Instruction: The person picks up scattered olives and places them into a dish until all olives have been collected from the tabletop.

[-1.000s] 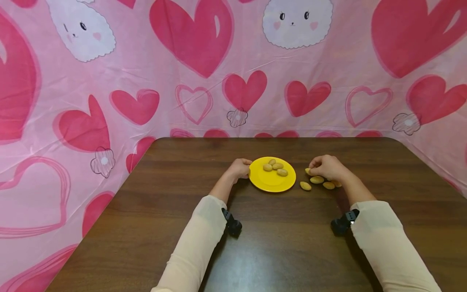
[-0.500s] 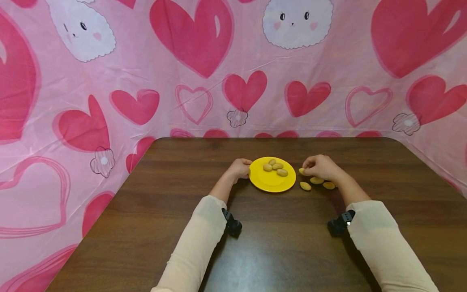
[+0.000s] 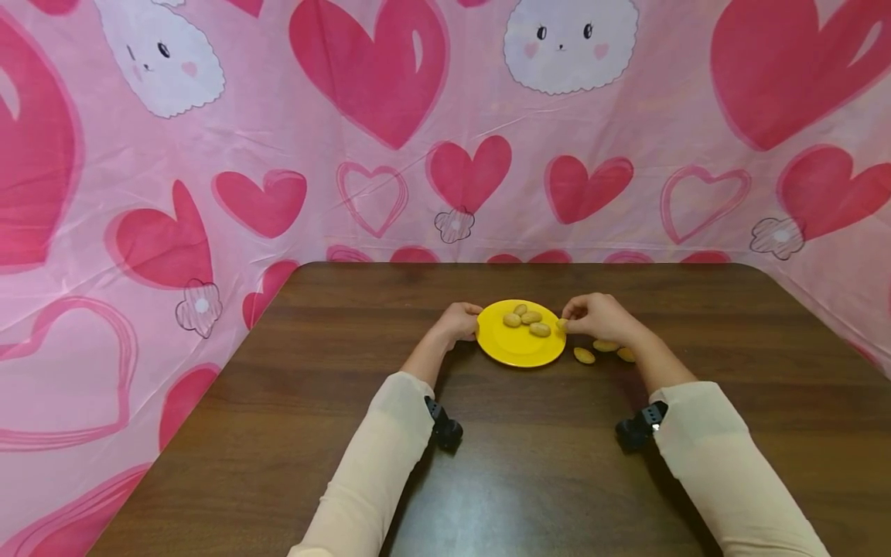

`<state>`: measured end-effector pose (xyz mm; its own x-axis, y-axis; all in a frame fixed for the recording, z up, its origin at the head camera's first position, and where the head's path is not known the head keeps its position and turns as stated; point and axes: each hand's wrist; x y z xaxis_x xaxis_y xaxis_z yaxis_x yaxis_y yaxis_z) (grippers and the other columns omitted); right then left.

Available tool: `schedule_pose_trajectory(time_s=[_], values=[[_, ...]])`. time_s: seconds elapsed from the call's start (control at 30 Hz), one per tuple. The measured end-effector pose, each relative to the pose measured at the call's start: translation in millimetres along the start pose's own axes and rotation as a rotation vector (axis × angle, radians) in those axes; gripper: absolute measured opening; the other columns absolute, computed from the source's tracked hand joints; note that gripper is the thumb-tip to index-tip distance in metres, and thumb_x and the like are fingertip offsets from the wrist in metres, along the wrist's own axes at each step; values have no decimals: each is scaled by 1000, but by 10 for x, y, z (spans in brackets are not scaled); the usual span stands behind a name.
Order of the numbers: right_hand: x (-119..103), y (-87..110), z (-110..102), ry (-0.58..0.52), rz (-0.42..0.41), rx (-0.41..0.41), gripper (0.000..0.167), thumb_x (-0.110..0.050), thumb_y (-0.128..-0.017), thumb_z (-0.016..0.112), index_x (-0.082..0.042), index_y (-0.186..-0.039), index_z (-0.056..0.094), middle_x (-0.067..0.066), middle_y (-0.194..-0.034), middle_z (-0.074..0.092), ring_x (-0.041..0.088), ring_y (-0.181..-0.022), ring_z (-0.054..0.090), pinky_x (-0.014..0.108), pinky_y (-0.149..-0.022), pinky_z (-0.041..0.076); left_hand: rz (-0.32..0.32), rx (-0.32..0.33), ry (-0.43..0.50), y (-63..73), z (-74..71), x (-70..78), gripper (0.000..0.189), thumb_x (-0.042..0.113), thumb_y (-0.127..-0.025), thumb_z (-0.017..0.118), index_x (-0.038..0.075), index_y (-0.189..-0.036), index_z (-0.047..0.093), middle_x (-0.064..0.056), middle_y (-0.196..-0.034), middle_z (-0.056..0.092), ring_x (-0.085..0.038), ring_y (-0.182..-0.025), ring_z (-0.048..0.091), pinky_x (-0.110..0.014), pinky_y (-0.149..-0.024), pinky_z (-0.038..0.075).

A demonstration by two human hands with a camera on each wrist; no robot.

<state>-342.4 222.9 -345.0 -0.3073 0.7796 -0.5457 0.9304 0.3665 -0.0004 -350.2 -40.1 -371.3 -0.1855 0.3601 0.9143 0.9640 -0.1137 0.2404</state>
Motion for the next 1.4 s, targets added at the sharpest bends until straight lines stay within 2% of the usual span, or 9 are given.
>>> schedule_pose_trajectory(time_s=[0.23,0.53,0.7,1.13,1.4], values=[[-128,-53,72,-9,-49,18,15,-15,-83,67,-3,-92,66,4,-80,61,20,-75,52,31,-70,47,-9,1,6,-7,-2,-3,40,-8,-84,52,-2,-124,55,-13,-116,57,-21,-87,55,-32,-80,51],[-283,-110,152,-43,-32,-12,17,-17,-83,69,-4,-92,66,4,-83,61,20,-77,52,29,-67,47,10,-15,6,-10,-9,-5,41,-9,-84,51,-2,-125,54,-14,-117,57,-20,-88,55,-32,-80,52],[-366,-159,180,-18,-63,-13,15,-15,-82,69,-4,-92,66,5,-82,61,20,-76,52,28,-66,48,12,-19,6,-8,-16,-9,41,-8,-85,51,-2,-126,53,-14,-118,56,-20,-87,55,-32,-79,52],[-547,-243,280,-25,-74,-7,13,-9,-82,68,-4,-94,67,6,-86,62,22,-80,53,32,-74,51,27,-21,14,-2,-14,-26,39,-5,-86,52,-3,-125,53,-15,-118,56,-21,-89,55,-33,-81,51],[-597,-363,415,15,-143,-6,13,-14,-83,69,-5,-92,68,4,-84,63,21,-79,55,33,-78,50,29,-21,22,-4,-14,-22,38,-4,-86,51,-3,-125,54,-15,-118,56,-23,-93,56,-33,-82,51]])
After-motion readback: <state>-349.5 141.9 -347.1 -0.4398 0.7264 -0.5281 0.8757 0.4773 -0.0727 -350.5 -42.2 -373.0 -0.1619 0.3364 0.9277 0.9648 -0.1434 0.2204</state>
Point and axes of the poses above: each hand's wrist, its own y-axis away from the middle knuckle, its own z-axis out of the palm, x = y × z
